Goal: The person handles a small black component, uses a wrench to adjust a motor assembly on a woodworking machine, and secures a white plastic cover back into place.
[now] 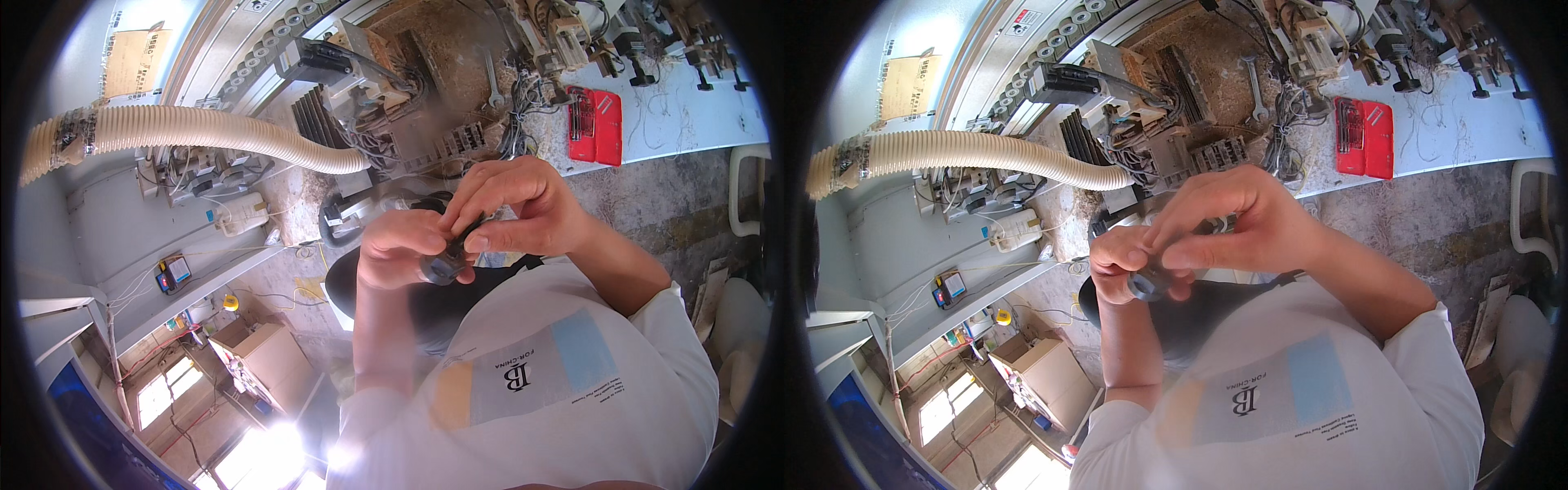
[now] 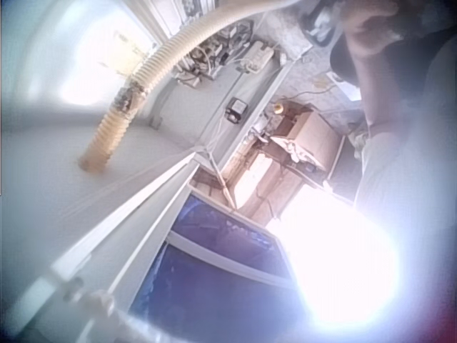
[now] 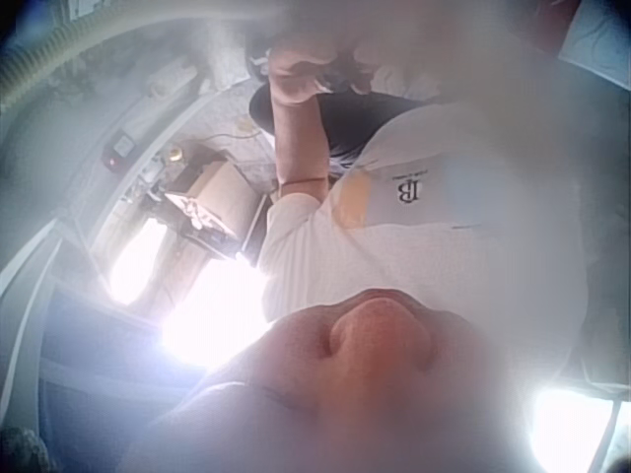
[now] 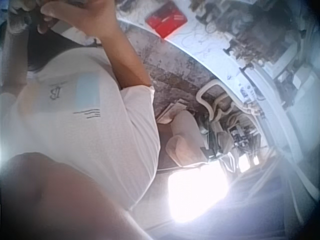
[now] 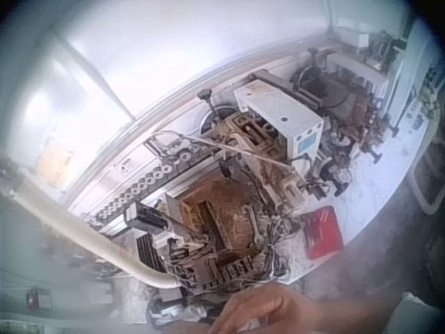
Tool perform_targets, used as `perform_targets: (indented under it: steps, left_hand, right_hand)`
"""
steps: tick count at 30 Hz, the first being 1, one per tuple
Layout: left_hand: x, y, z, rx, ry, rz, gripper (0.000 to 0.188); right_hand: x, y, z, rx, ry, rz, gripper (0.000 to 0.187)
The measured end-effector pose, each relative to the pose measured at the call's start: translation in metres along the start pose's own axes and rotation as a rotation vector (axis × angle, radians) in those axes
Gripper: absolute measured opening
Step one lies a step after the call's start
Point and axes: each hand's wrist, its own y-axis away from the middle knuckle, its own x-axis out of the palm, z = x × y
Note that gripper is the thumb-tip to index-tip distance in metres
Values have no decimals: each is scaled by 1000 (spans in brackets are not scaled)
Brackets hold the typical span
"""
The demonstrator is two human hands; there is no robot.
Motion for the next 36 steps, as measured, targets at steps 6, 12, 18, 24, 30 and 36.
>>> perform_targets:
  steps: [6, 12, 18, 24, 30, 36]
  left_hand:
    - [0, 2, 1, 7, 25, 0, 36]
    - [2, 3, -1, 5, 12, -18, 36]
    - [1, 3, -2, -4, 19, -14, 36]
    - [1, 3, -3, -3, 5, -6, 36]
    - [0, 1, -3, 0, -10, 6, 37]
    - [3, -3, -4, 14, -31, 2, 37]
  right_hand:
    - [-1, 0, 2, 4, 32, 32, 18]
    - [1, -2, 0, -25, 73, 29, 16]
    - [2, -2, 1, -35, 103, 19, 14]
    - [2, -1, -1, -39, 95, 22, 14]
    - [3, -1, -1, -48, 89, 7, 15]
    - [5, 0, -2, -22, 47, -25, 15]
